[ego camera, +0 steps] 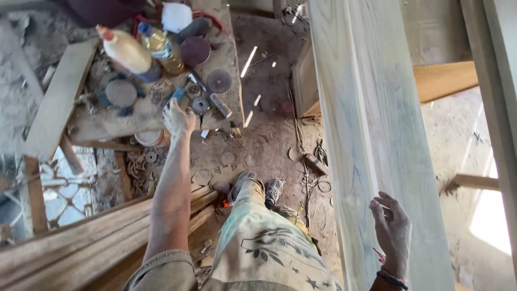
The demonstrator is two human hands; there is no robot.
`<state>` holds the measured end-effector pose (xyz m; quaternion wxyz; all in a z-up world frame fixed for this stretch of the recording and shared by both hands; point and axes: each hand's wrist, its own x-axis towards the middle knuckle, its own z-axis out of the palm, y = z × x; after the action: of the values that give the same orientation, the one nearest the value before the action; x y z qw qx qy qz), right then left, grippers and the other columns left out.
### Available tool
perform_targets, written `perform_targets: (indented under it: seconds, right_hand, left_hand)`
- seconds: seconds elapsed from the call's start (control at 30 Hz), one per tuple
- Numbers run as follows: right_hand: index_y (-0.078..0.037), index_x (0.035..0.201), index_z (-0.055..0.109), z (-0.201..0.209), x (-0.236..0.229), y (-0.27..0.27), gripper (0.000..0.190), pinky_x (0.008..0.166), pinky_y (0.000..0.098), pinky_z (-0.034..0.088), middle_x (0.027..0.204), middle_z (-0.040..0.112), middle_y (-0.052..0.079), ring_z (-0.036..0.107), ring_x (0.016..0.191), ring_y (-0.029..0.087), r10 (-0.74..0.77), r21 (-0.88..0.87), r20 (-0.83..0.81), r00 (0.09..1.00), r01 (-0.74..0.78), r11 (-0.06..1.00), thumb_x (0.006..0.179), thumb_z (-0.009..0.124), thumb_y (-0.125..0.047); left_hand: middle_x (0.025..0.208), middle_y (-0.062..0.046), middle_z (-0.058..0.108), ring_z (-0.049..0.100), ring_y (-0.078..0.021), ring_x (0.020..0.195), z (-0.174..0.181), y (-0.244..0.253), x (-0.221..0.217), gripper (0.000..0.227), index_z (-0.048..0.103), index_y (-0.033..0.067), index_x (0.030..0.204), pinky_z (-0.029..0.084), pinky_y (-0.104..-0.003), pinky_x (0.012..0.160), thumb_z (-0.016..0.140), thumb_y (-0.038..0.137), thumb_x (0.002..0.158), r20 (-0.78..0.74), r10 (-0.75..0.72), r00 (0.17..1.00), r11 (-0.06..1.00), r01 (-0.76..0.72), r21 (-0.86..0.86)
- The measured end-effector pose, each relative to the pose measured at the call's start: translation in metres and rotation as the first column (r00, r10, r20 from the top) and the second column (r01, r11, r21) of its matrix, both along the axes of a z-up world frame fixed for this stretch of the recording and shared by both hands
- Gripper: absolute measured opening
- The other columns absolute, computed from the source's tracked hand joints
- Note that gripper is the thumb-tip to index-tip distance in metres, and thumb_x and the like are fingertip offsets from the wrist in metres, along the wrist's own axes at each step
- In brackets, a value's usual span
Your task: The person sands a long wooden plank using an angle grinder with a sanding disc. They then apply a white filler from a tube into a hole on the plank and use a chisel to scrape and smooth the filler flush with the wood surface.
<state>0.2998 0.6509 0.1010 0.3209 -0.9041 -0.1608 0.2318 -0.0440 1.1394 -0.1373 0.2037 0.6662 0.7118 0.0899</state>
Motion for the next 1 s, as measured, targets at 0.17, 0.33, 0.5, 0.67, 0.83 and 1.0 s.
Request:
perform_targets:
  seconds: [0.17,0.33,0.5,0.67,0.83,1.0]
  right_hand:
    - [0.006,0.133,0.064,-0.019,-0.016,0.011,0.042,0.075,0.0349,0.055,0.111,0.073,0.021,0.07,0.09,0.027,-0.13,0.015,0.016,0.991,0.13,0.991,0.098,0.067,-0.016]
    - [0.004,0.132,0.065,-0.037,-0.059,0.033,0.045,0.076,0.0366,0.058,0.113,0.075,0.021,0.074,0.093,0.028,-0.322,-0.027,-0.094,0.942,0.32,0.947,0.096,0.067,-0.023]
    - [-0.006,0.136,0.062,-0.046,-0.091,0.032,0.049,0.087,0.0406,0.066,0.128,0.072,0.016,0.074,0.109,0.028,-0.349,0.0,-0.231,0.908,0.359,0.933,0.091,0.067,-0.025]
    - [-0.013,0.132,0.066,-0.061,-0.115,0.014,0.051,0.078,0.0363,0.069,0.12,0.077,0.012,0.079,0.099,0.024,-0.4,0.024,-0.193,0.896,0.411,0.911,0.089,0.066,-0.04]
    - [-0.013,0.136,0.061,-0.029,-0.15,-0.009,0.056,0.09,0.035,0.066,0.132,0.072,0.01,0.074,0.114,0.023,-0.381,0.223,-0.211,0.9,0.424,0.878,0.092,0.057,-0.047]
    - [-0.002,0.129,0.068,-0.027,-0.234,-0.083,0.04,0.087,0.0383,0.059,0.106,0.074,0.01,0.065,0.097,0.018,-0.595,0.547,-0.458,0.66,0.737,0.397,0.096,0.07,-0.025]
  left_hand:
    - [0.095,-0.02,0.069,0.068,-0.0379,0.076,-0.01,0.054,-0.002,0.034,0.062,0.0075,0.124,0.057,-0.048,0.065,0.064,0.019,0.092,-0.01,-0.075,0.997,0.989,0.076,0.124]
    - [0.101,-0.018,0.066,0.065,-0.0358,0.091,-0.057,0.079,-0.04,0.033,0.067,0.0063,0.12,0.055,-0.048,0.079,0.071,0.018,0.09,-0.19,-0.184,0.965,0.983,0.183,-0.023]
    - [0.132,-0.026,0.044,0.051,-0.0425,0.112,-0.156,0.07,-0.07,0.053,0.039,-0.0027,0.142,0.044,-0.051,0.099,0.067,0.001,0.096,0.344,-0.385,0.856,0.846,0.18,0.501]
    - [0.107,-0.015,0.072,0.067,-0.0252,0.082,0.085,-0.09,0.107,0.037,0.065,0.0015,0.126,0.055,-0.038,0.069,0.068,0.02,0.093,0.491,-0.437,0.754,0.864,0.503,-0.004]
    - [0.104,-0.013,0.076,0.076,-0.0225,0.083,0.15,-0.268,0.172,0.036,0.067,0.0018,0.118,0.069,-0.032,0.071,0.077,0.011,0.085,0.825,-0.487,0.287,0.164,0.958,-0.237]
    - [0.112,-0.007,0.078,0.075,-0.0164,0.09,0.15,-0.424,0.153,0.05,0.077,0.016,0.125,0.063,-0.029,0.075,0.083,0.001,0.078,0.943,-0.329,-0.056,-0.464,0.879,-0.11]
